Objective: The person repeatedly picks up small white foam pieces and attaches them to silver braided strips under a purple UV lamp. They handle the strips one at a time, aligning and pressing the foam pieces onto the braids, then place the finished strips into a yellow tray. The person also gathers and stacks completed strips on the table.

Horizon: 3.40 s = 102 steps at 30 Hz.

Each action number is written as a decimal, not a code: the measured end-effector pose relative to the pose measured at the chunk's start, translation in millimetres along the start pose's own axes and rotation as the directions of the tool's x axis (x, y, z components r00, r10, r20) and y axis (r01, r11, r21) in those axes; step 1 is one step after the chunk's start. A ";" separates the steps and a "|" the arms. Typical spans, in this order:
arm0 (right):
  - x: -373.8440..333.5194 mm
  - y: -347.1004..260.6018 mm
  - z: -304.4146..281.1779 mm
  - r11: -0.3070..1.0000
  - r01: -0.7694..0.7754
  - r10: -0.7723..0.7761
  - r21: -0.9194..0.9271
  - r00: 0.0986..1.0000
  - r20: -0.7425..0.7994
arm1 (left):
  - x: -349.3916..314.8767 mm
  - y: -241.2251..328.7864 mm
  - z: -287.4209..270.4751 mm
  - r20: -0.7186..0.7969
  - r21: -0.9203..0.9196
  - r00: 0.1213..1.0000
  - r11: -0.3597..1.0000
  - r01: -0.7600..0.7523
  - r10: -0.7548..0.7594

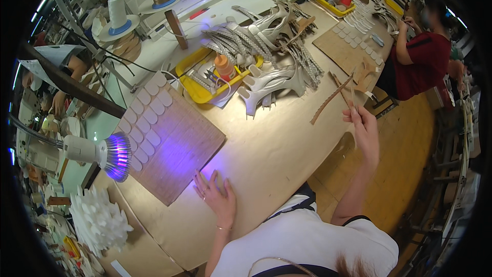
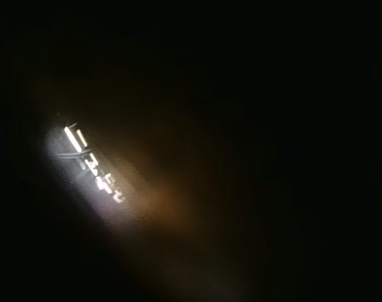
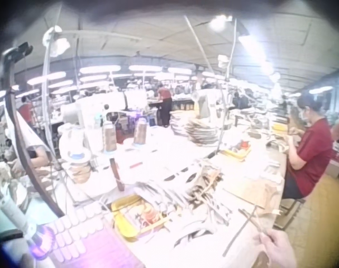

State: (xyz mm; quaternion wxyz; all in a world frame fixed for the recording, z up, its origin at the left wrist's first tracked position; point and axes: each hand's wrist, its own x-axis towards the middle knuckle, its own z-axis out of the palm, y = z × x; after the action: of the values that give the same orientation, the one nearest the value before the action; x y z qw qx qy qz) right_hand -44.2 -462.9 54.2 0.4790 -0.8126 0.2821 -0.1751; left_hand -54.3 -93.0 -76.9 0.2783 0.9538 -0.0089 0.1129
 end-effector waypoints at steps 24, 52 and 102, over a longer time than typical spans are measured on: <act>-85.0 -65.3 198.5 0.975 0.172 -0.179 0.144 0.211 0.961 | 51.4 26.7 -106.0 0.142 -0.957 0.939 0.198 0.210 -0.312; -100.4 -140.8 193.1 0.917 0.198 -0.394 0.346 0.314 0.864 | 77.5 6.7 -112.8 0.371 -0.927 0.926 0.028 0.374 -0.066; -50.5 -82.8 252.5 0.749 -0.628 -0.275 0.209 -0.009 0.961 | 88.4 -79.4 -74.0 -0.431 -0.294 0.857 0.854 -0.429 0.282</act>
State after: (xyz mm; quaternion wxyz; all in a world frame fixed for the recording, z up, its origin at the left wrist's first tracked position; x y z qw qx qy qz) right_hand 80.6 -228.1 5.0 0.7840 -0.4343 -0.0993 0.4323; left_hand 22.6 17.6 -38.7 0.4276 0.8234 -0.1569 0.3383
